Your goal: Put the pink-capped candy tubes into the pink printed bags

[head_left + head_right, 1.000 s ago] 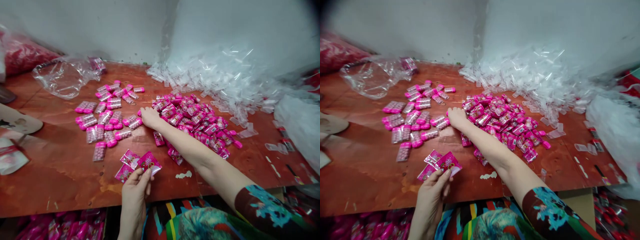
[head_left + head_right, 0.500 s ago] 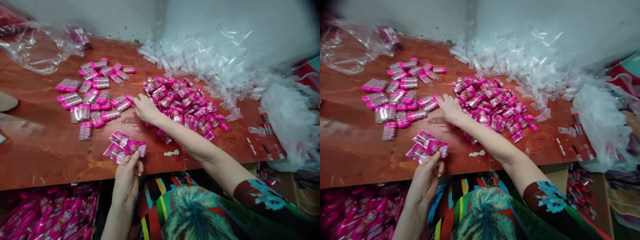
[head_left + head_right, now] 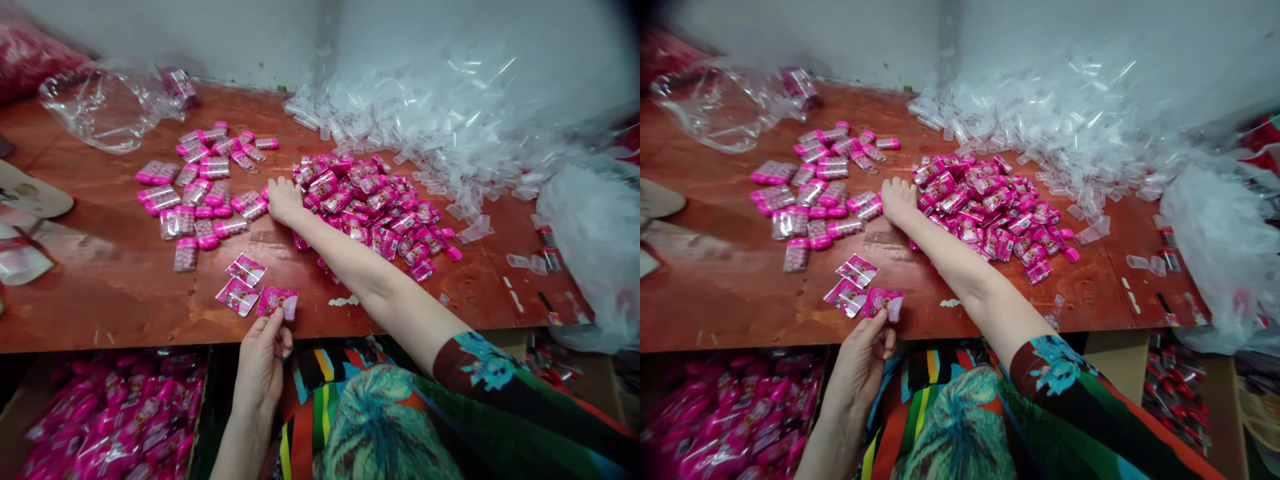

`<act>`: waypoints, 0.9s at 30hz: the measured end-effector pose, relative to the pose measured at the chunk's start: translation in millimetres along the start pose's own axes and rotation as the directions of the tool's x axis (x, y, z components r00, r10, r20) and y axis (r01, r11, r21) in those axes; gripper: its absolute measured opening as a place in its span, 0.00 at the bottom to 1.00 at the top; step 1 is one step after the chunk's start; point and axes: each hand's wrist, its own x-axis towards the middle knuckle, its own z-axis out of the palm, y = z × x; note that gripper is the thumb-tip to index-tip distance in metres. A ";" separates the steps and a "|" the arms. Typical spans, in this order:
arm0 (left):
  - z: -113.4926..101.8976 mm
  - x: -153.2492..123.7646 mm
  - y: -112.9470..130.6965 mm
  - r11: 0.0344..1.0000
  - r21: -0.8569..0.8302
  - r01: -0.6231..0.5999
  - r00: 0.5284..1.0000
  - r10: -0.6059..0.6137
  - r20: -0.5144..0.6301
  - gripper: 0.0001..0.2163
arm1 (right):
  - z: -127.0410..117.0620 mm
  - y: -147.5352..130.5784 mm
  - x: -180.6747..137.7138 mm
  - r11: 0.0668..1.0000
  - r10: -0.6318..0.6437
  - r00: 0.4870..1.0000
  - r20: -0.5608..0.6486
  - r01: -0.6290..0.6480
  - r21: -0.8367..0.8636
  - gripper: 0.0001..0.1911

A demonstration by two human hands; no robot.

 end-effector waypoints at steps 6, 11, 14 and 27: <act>0.8 5.1 5.8 0.997 -0.073 -0.014 1.000 0.014 0.002 0.23 | -18.7 15.2 -62.5 0.808 -0.180 0.974 -0.136 0.225 0.545 0.24; 5.8 10.1 4.3 0.998 -0.060 -0.003 0.998 0.007 0.063 0.23 | -18.9 31.3 -178.2 0.321 -0.097 0.995 0.010 0.022 0.947 0.18; 13.4 10.6 1.1 0.999 -0.039 -0.019 0.995 0.023 0.093 0.24 | -3.4 36.7 -223.5 0.099 0.090 0.981 0.171 -0.179 0.979 0.16; 21.7 10.0 -14.4 0.998 0.062 -0.020 0.996 0.015 0.084 0.24 | -185.6 39.5 -248.0 0.106 0.390 0.850 -0.355 0.341 0.934 0.14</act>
